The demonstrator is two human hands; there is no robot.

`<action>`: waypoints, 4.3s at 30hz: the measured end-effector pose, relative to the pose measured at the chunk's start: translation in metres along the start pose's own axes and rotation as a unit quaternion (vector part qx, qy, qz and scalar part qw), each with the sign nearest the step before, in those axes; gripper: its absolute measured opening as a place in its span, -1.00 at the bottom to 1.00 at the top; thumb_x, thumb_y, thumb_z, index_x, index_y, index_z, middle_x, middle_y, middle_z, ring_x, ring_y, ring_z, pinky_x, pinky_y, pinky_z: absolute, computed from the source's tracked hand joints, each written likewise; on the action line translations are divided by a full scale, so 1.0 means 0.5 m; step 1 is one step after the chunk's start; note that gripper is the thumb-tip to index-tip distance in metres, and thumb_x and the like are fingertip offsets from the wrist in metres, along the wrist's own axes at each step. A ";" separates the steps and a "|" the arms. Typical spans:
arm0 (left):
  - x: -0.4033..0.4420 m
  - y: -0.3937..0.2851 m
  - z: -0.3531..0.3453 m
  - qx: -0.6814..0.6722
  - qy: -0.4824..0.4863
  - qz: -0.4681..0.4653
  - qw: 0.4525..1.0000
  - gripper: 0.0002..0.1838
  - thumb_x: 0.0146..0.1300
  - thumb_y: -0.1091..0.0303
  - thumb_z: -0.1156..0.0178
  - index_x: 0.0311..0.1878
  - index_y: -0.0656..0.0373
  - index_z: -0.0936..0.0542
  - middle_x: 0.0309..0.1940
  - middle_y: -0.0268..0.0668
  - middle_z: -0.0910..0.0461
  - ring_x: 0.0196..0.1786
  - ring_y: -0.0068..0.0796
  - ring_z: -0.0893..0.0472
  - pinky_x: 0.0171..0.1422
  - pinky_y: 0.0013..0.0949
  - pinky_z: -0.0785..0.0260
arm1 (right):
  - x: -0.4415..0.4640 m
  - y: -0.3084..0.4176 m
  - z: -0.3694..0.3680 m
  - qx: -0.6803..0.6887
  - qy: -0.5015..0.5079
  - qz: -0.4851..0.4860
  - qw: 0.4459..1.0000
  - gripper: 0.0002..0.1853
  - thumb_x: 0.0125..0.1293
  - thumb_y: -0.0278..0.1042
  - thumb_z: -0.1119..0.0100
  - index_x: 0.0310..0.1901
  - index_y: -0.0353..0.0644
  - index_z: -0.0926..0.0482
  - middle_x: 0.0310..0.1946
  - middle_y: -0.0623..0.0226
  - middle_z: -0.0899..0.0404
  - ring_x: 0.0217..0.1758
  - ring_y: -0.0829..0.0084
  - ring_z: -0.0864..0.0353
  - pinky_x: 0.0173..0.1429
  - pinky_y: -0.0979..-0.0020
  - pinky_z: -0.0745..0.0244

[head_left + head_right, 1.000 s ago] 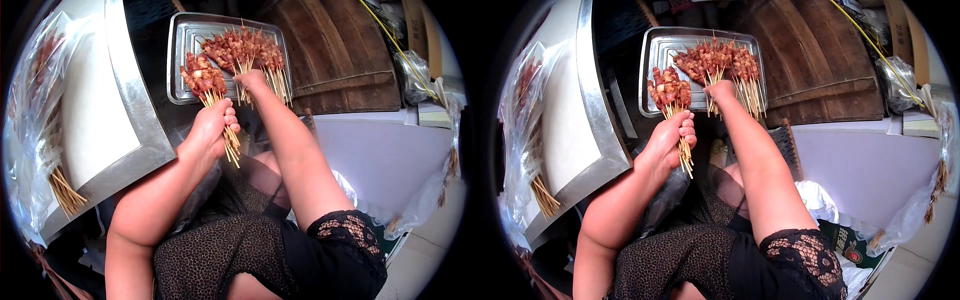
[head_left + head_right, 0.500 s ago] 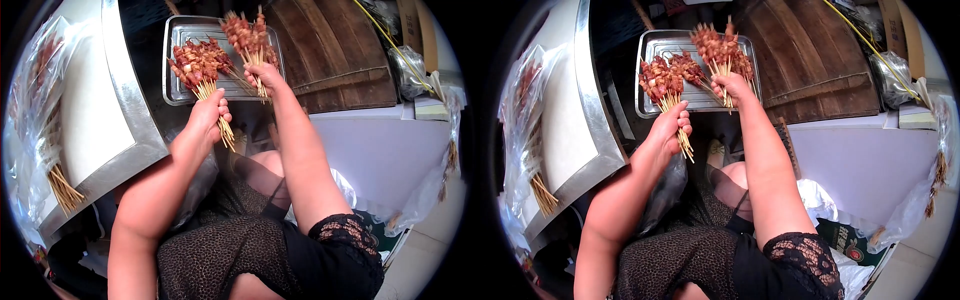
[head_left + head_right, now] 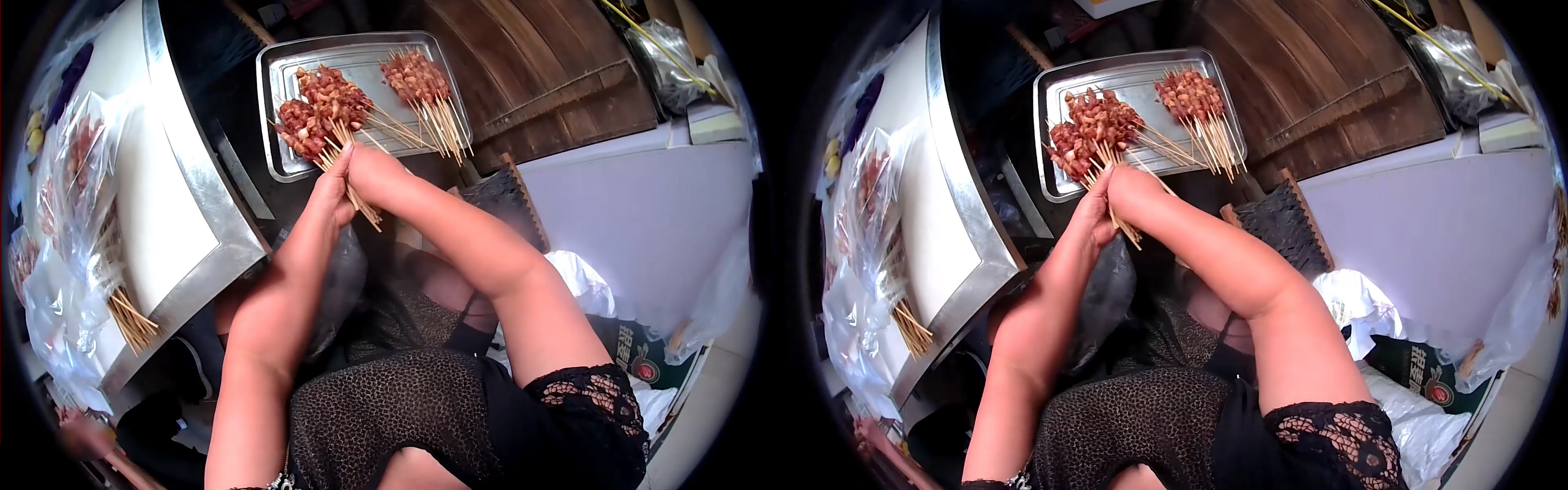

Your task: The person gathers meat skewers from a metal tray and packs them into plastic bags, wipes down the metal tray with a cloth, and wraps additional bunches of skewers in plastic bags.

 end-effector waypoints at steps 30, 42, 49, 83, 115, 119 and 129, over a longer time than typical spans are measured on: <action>-0.120 -0.047 -0.086 -0.008 -0.111 0.005 0.994 -0.84 0.24 0.44 -0.08 -0.43 0.08 -0.32 -0.69 -0.56 -0.20 -0.74 -0.80 -0.18 -0.73 -0.65 -0.04 | 0.108 -0.505 0.116 0.054 -0.241 -0.269 0.931 -0.72 0.06 -0.21 -0.07 -0.39 -0.27 -0.64 -0.40 -0.07 -0.58 -0.23 0.01 -0.57 -0.08 0.21 -0.44; -0.102 -0.017 -0.068 -0.045 -0.124 0.068 0.989 -0.85 0.19 0.44 -0.13 -0.44 0.12 -0.36 -0.68 -0.54 -0.27 -0.72 -0.76 -0.25 -0.69 -0.64 -0.13 | 0.092 -0.520 0.153 0.114 -0.287 -0.201 0.930 -0.69 0.08 -0.14 -0.19 -0.37 -0.28 -0.64 -0.45 0.08 -0.62 -0.33 0.26 -0.61 -0.15 0.32 -0.43; -0.104 -0.006 -0.069 -0.028 -0.131 0.074 0.988 -0.82 0.19 0.44 -0.13 -0.46 0.10 -0.33 -0.68 -0.54 -0.27 -0.72 -0.76 -0.24 -0.69 -0.64 -0.15 | 0.108 -0.507 0.103 0.209 -0.204 -0.209 0.933 -0.62 0.01 -0.08 -0.30 -0.38 -0.30 -0.63 -0.45 0.06 -0.62 -0.33 0.21 -0.62 -0.15 0.30 -0.45; -0.107 -0.005 -0.069 -0.016 -0.129 0.074 0.989 -0.81 0.23 0.42 -0.09 -0.46 0.07 -0.31 -0.68 -0.53 -0.24 -0.71 -0.75 -0.22 -0.69 -0.63 -0.11 | 0.089 -0.537 0.078 0.423 -0.110 -0.295 0.850 -0.77 0.18 -0.32 -0.14 -0.58 -0.11 -0.37 -0.74 0.54 -0.24 -0.77 0.65 -0.15 -0.72 0.52 -0.03; -0.108 -0.006 -0.069 -0.011 -0.129 0.067 0.989 -0.82 0.24 0.42 -0.09 -0.44 0.07 -0.30 -0.67 -0.53 -0.24 -0.71 -0.75 -0.24 -0.69 -0.62 -0.12 | 0.086 -0.501 0.073 0.380 -0.091 -0.305 0.868 -0.82 0.16 -0.31 -0.24 -0.50 -0.09 -0.45 -0.77 0.57 -0.19 -0.78 0.65 -0.10 -0.71 0.53 0.03; -0.108 -0.006 -0.071 -0.010 -0.122 0.068 0.990 -0.82 0.24 0.42 -0.09 -0.44 0.08 -0.31 -0.67 -0.53 -0.24 -0.71 -0.75 -0.24 -0.69 -0.61 -0.13 | 0.108 -0.528 0.039 0.459 -0.066 -0.314 0.828 -0.77 0.05 -0.30 -0.34 -0.51 -0.25 -0.50 -0.75 0.37 -0.35 -0.77 0.50 -0.24 -0.68 0.39 -0.12; -0.106 -0.011 -0.068 -0.026 -0.111 0.064 0.991 -0.85 0.22 0.44 -0.10 -0.39 0.12 -0.31 -0.64 -0.46 -0.27 -0.69 -0.70 -0.25 -0.69 -0.59 -0.12 | 0.101 -0.527 0.118 0.309 -0.153 -0.234 0.909 -0.76 0.11 -0.27 -0.13 -0.47 -0.31 -0.51 -0.66 0.23 -0.50 -0.66 0.41 -0.48 -0.51 0.32 -0.36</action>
Point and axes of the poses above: each hand's wrist, its own x-axis towards the middle knuckle, its own z-axis out of the back of the hand, y = z × x, the point moved 7 cm from there along x, towards the middle knuckle
